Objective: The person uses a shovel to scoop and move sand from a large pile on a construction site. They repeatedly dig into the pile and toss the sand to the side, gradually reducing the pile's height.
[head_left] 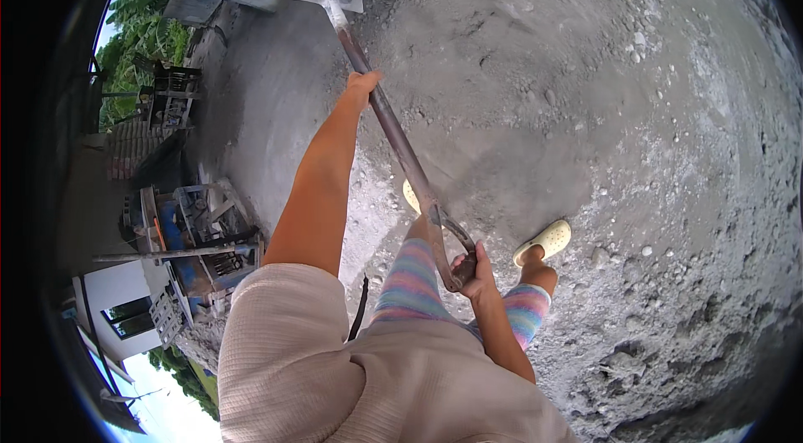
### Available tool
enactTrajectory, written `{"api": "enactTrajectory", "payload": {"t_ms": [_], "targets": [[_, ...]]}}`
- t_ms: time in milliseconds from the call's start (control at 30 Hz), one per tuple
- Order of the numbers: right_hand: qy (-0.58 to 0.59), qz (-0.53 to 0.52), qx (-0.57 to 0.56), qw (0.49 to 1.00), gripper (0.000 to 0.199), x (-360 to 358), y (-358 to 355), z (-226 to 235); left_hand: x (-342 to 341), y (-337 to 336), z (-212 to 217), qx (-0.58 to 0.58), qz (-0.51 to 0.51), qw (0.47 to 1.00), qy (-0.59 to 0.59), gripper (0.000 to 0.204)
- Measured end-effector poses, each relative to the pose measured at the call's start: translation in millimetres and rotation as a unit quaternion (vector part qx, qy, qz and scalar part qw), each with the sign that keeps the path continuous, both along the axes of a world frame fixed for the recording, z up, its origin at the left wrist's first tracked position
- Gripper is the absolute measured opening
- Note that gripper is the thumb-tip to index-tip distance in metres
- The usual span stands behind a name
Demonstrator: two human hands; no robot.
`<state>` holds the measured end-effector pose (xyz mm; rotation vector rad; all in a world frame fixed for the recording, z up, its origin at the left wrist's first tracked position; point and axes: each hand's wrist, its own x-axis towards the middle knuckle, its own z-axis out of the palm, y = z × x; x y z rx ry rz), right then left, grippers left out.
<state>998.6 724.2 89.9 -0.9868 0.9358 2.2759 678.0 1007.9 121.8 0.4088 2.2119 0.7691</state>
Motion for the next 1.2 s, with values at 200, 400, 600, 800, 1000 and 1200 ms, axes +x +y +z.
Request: {"api": "enactTrajectory", "payload": {"t_ms": [200,400,600,800,1000,1200], "targets": [[-0.339,0.03,-0.007,0.94,0.036,170.8,-7.5,47.1,130.9,-124.2,-121.0,-0.03,0.263,0.9,-0.347,0.009],[-0.64,0.157,0.137,0.74,0.03,294.8,0.8,121.3,326.5,-240.0,-208.0,-0.051,0.389,0.701,-0.596,0.019],[-0.729,0.259,0.136,0.618,0.031,239.7,56.6,146.0,328.7,-227.4,-215.3,-0.057,0.456,0.617,-0.639,0.018],[-0.612,0.254,0.195,0.723,0.027,39.5,131.1,18.8,87.6,-172.6,-313.6,0.011,0.49,0.653,-0.578,0.018],[-0.51,0.211,0.2,0.81,0.025,-86.7,99.5,-117.3,-96.1,-194.0,-386.6,0.053,0.449,0.757,-0.472,0.019],[-0.532,0.165,0.13,0.82,0.028,-106.4,7.2,-112.2,-120.0,-255.0,-377.5,-0.006,0.391,0.813,-0.431,0.016]]}}
